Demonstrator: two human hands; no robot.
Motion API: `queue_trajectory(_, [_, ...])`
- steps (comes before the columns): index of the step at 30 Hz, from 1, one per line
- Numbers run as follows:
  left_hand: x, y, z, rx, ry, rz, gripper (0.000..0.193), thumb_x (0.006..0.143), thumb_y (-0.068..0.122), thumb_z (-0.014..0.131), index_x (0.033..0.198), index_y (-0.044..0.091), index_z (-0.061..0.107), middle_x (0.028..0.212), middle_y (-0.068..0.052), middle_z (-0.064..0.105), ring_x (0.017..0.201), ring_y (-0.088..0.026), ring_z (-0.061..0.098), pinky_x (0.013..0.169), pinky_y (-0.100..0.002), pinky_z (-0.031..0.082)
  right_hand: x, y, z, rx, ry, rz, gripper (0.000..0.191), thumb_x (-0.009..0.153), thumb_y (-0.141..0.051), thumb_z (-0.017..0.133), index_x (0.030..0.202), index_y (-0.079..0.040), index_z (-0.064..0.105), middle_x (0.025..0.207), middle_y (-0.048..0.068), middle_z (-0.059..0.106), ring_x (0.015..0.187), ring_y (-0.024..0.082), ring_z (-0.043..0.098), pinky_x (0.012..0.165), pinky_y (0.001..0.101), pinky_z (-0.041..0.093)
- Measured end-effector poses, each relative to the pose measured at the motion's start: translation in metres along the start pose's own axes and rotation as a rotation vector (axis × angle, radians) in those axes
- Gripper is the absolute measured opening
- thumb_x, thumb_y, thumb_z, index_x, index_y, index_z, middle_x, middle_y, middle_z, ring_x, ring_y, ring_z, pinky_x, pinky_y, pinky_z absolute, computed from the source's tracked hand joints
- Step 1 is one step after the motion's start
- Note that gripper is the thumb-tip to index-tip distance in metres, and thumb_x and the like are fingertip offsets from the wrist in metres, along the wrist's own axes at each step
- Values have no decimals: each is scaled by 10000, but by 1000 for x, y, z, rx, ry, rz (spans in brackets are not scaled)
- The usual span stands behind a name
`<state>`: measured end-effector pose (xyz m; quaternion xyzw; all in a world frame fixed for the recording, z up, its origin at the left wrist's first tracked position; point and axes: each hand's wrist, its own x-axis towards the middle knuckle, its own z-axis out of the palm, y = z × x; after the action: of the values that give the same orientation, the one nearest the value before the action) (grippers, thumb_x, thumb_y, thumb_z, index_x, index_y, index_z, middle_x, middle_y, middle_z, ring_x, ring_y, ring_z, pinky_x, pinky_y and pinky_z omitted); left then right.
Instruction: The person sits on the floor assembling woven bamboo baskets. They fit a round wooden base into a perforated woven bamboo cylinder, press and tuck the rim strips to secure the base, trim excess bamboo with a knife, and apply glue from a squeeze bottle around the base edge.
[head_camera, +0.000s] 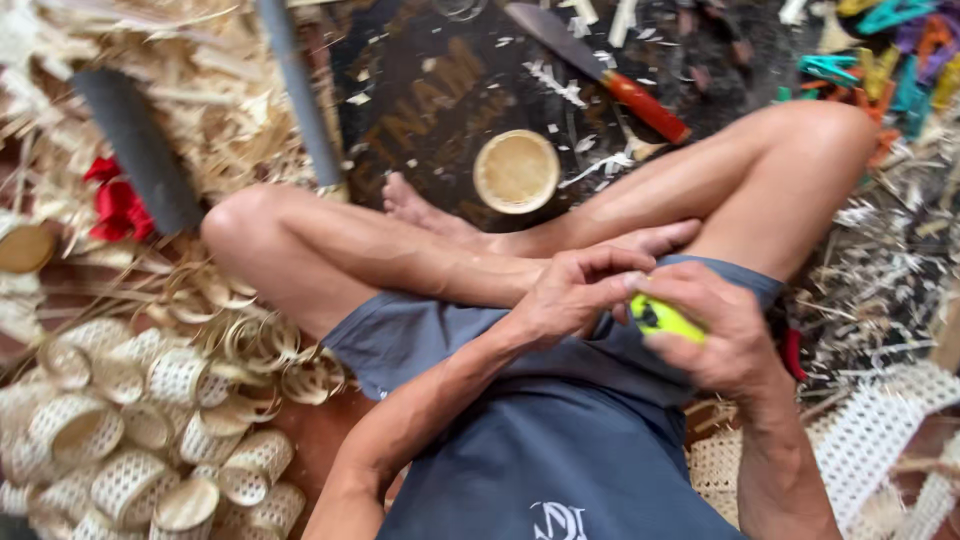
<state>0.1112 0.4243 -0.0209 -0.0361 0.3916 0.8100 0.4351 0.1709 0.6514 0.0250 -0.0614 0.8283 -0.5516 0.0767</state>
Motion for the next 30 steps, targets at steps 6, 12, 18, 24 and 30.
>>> queue_trajectory(6, [-39,64,-62,80,144,61,122,1000,97,719,1079,5,714,865,-5,683,681,-54,583,578,-216,461,69,-35,41,-28,-199,110,549,792,-181,750,1283,-11,573,1127,142,696,1047,252,693,927,358,534])
queue_trajectory(12, [-53,98,-113,-72,223,269,106,1037,106,695,1068,9,669,856,-22,663,694,-107,644,574,-257,515,64,-3,5,147,-71,295,373,887,-86,720,1231,29,634,1150,106,704,1068,171,661,992,293,521])
queue_trajectory(18, [-12,62,-75,1790,677,927,431,903,358,730,1187,54,615,1007,-103,726,983,-273,706,945,-448,421,34,25,-21,269,138,407,370,930,-92,688,1272,45,649,1140,94,715,1022,144,688,942,270,545])
queue_trajectory(24, [6,54,-83,1540,681,632,190,996,154,737,1182,128,716,896,-44,739,822,-213,707,962,-403,434,30,15,-22,126,139,388,347,924,-87,689,1246,42,693,1097,104,722,1007,142,683,930,266,543])
queue_trajectory(30, [-31,45,-111,619,491,491,280,986,50,750,1258,16,694,1107,-55,756,1001,-118,680,905,-281,560,55,1,-3,-22,-49,322,341,929,-93,692,1242,41,702,1095,96,734,1002,128,677,934,251,528])
